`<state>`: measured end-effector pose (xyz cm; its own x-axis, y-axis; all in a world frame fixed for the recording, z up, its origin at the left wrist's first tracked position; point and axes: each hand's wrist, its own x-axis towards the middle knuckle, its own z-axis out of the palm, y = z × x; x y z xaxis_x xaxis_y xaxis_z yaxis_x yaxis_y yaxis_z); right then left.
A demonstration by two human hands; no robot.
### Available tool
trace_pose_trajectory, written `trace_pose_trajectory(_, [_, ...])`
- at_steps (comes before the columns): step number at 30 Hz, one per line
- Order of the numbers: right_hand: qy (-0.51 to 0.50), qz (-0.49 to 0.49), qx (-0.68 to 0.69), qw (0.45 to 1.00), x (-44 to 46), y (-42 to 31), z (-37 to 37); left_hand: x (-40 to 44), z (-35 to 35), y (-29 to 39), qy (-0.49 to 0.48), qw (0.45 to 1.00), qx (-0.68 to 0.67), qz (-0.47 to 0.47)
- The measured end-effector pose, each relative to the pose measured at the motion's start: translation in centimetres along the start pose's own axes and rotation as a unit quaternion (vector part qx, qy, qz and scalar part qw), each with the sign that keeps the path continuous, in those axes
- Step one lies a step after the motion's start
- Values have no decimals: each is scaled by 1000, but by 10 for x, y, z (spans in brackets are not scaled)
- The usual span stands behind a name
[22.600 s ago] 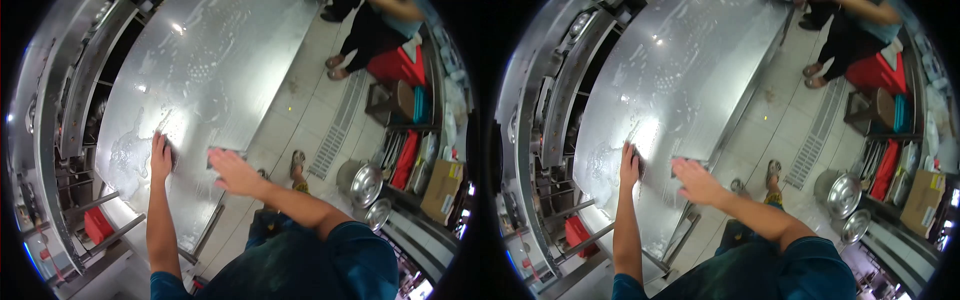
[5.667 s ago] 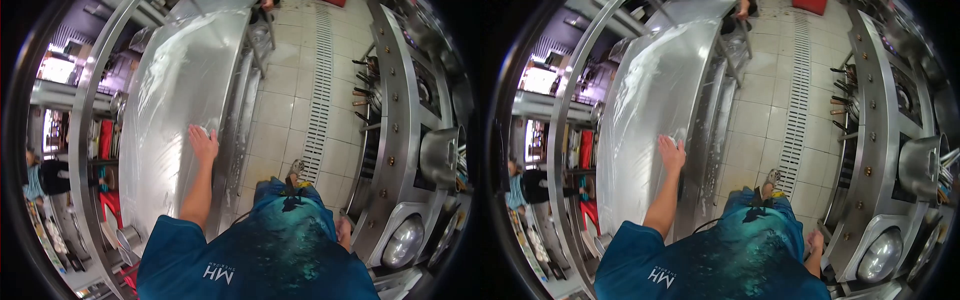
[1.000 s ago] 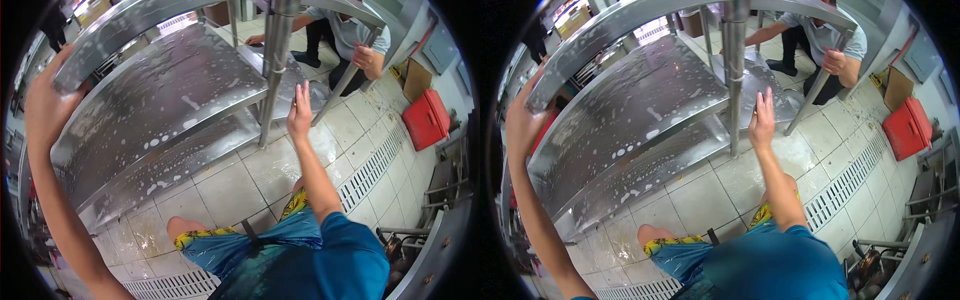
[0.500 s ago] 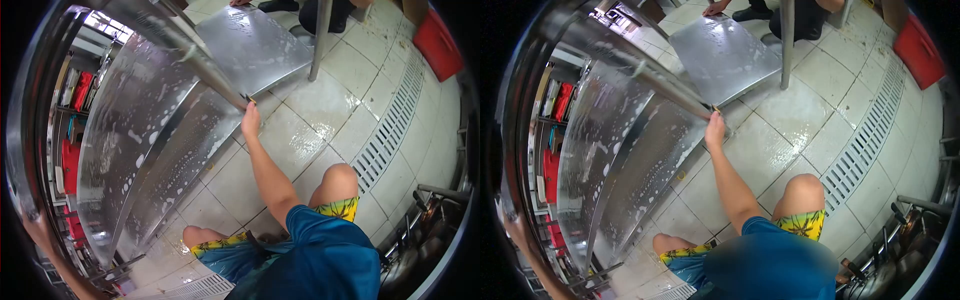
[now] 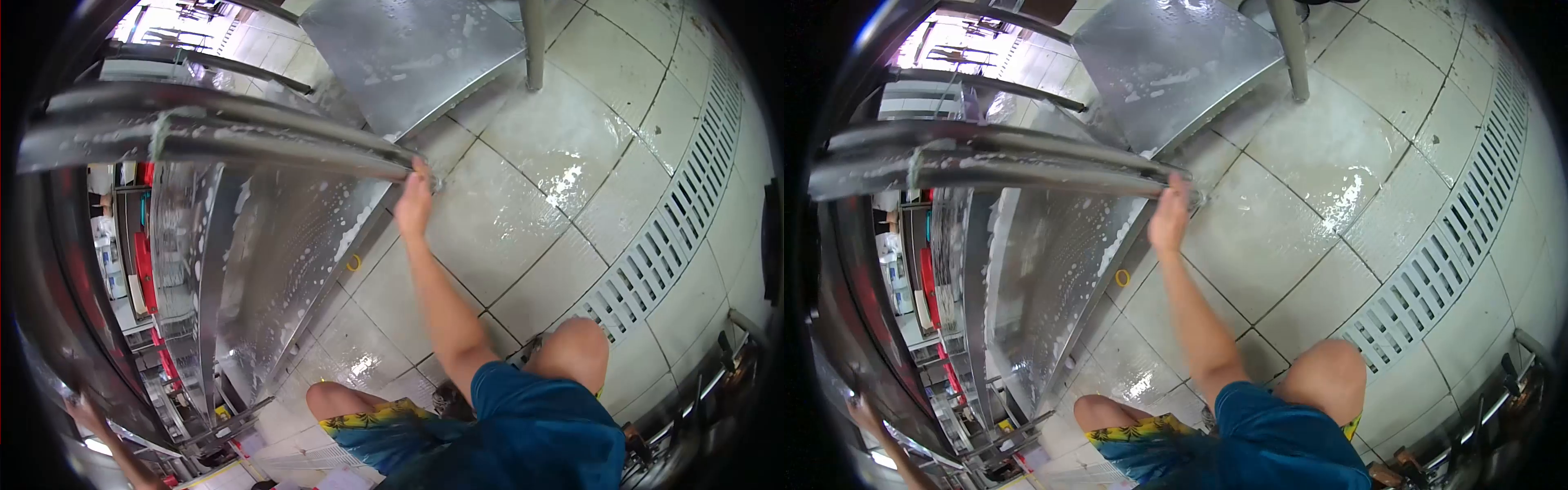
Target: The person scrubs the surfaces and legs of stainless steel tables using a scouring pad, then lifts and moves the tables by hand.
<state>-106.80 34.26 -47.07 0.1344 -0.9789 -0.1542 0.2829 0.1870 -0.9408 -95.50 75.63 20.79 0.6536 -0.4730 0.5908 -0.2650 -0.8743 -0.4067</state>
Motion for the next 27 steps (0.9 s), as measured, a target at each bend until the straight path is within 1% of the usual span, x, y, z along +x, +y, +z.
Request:
trace_pose_trajectory(1, [-17, -24, 0, 1000, -8, -38, 8, -4, 2, 2, 29, 1000, -3, -1])
trace_pose_trajectory(2, [-15, -17, 0, 1000, -16, -67, 15, -3, 1, 6, 55, 998, -3, -1])
trace_pose_trajectory(3, [-23, -83, 14, 996, -24, -92, 22, -3, -3, 7, 40, 998, 37, -10])
trace_pose_trajectory(4, [-34, -148, 28, 988, -29, -102, 25, -3, -6, 8, 25, 996, 78, -17])
trace_pose_trajectory(5, [-35, -137, 28, 990, -32, -93, 23, 6, -2, -46, 31, 997, 73, 6])
trace_pose_trajectory(6, [-24, -149, 24, 988, -26, -75, 20, 14, 1, -75, 42, 997, 63, 29])
trace_pose_trajectory(7, [-11, -164, 22, 986, -16, -57, 19, 14, -1, -63, 24, 999, 16, 30])
trace_pose_trajectory(8, [11, -95, 26, 995, -7, -36, 13, 12, -4, -47, 23, 999, 20, 32])
trace_pose_trajectory(9, [30, -27, 29, 999, 2, -11, 4, 8, -6, -23, 21, 1000, 18, 14])
trace_pose_trajectory(11, [18, 112, 8, 994, 18, 50, -12, 6, -3, -23, 26, 998, 39, -33])
trace_pose_trajectory(12, [18, 111, 7, 994, 24, 50, -12, 4, -5, -20, 25, 998, 38, -34])
trace_pose_trajectory(14, [-7, 230, -31, 973, 33, 50, -13, 4, -5, -9, 17, 998, 54, -13])
trace_pose_trajectory(15, [34, 79, -39, 996, 16, 40, 1, 2, -2, -5, 17, 999, 46, -13])
trace_pose_trajectory(16, [25, 49, -25, 998, 1, -2, 5, 2, -3, -4, 13, 998, 56, -2])
trace_pose_trajectory(17, [-2, 72, 48, 996, -11, -40, 7, 4, -5, -3, 10, 997, 69, 12])
trace_pose_trajectory(18, [-14, 12, 47, 999, -18, -45, 8, 7, -5, -4, 9, 997, 69, 19])
trace_pose_trajectory(20, [-23, -7, 17, 1000, -13, -39, 0, 14, -7, -21, 5, 993, 101, 59])
trace_pose_trajectory(21, [-19, -7, 20, 1000, 3, -10, -7, 18, -3, -40, -1, 997, 64, 48])
trace_pose_trajectory(22, [-31, 92, -3, 995, 20, 40, -17, 16, -2, -38, 4, 997, 66, 45])
trace_pose_trajectory(23, [-50, 190, -25, 980, 26, 64, -16, 9, -4, -21, 23, 996, 66, 48])
trace_pose_trajectory(24, [-63, 186, -21, 980, 21, 58, -6, 6, -4, -6, 33, 997, 68, 34])
trace_pose_trajectory(26, [40, 142, 1, 989, 17, 28, 5, -2, -4, 23, 54, 996, 71, 4])
trace_pose_trajectory(27, [37, 80, 8, 996, 6, 0, 14, -5, -3, 20, 58, 996, 62, 27])
